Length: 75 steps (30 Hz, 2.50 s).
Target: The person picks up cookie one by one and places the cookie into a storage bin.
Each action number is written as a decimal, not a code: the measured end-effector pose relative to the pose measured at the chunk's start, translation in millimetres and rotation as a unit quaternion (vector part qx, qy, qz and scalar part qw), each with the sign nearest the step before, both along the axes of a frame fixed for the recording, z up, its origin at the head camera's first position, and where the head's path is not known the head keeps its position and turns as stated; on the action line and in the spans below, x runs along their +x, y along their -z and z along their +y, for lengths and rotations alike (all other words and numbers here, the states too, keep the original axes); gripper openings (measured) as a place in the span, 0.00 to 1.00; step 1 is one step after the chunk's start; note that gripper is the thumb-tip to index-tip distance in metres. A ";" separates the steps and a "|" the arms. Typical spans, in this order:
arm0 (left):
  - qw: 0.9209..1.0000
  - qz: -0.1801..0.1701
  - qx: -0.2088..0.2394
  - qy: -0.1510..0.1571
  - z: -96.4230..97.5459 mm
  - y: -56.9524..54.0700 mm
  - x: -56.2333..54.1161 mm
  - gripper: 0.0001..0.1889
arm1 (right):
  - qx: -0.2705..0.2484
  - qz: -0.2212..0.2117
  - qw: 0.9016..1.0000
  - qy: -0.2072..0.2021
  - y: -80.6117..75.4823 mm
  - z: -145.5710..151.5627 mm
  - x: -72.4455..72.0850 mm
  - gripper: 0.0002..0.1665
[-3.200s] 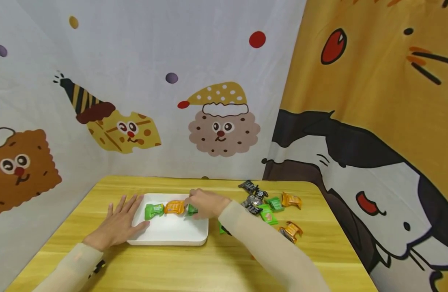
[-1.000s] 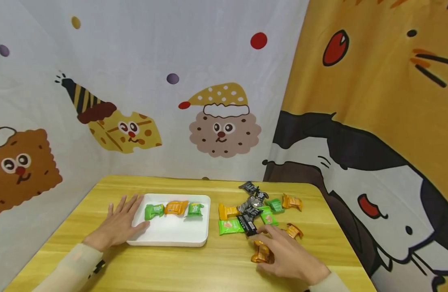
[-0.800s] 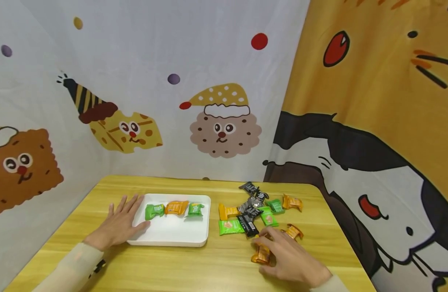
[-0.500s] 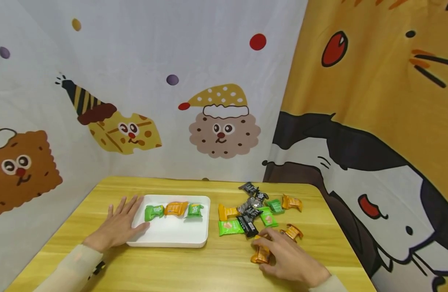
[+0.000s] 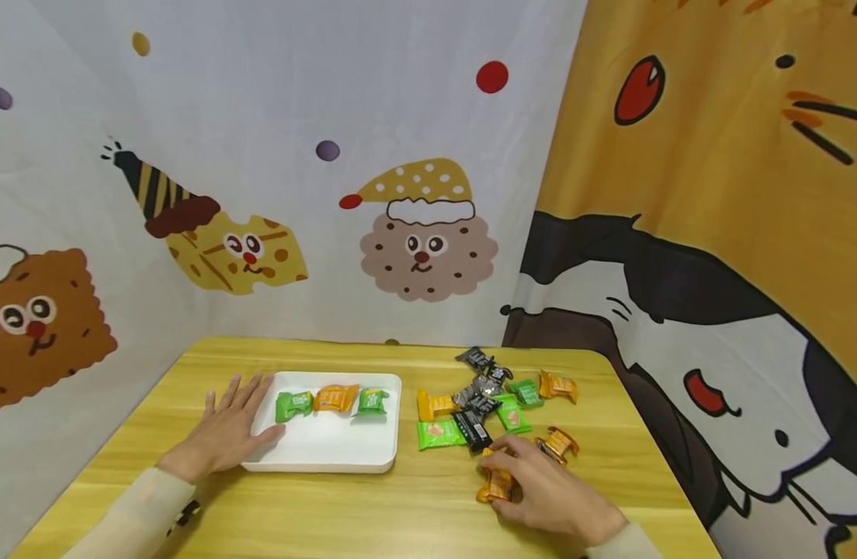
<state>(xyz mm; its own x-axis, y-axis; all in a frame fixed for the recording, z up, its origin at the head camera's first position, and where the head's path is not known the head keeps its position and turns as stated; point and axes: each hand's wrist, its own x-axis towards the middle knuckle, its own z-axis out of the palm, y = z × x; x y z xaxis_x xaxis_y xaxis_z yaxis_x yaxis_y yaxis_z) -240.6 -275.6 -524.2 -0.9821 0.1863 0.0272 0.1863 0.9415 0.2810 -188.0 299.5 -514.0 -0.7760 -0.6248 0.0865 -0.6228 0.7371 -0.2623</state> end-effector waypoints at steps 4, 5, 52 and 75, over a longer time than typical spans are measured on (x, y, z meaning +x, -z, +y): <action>1.000 -0.001 0.005 0.001 -0.2 -0.4 0.7 0.56 | -0.007 0.007 1.000 -0.005 -3.1 -2.9 1.4 0.29; 1.000 -0.002 0.008 0.002 -0.3 0.3 0.7 0.56 | -0.007 0.009 1.000 -0.005 -3.6 -3.2 1.9 0.29; 1.000 -0.003 0.003 0.000 -0.3 -2.4 0.7 0.57 | -0.017 0.040 0.997 -0.067 -24.2 -75.0 -30.3 0.32; 1.000 -0.008 0.015 0.002 -0.7 -3.4 3.6 0.56 | -0.013 0.069 0.991 -0.115 -35.6 -104.7 -41.9 0.32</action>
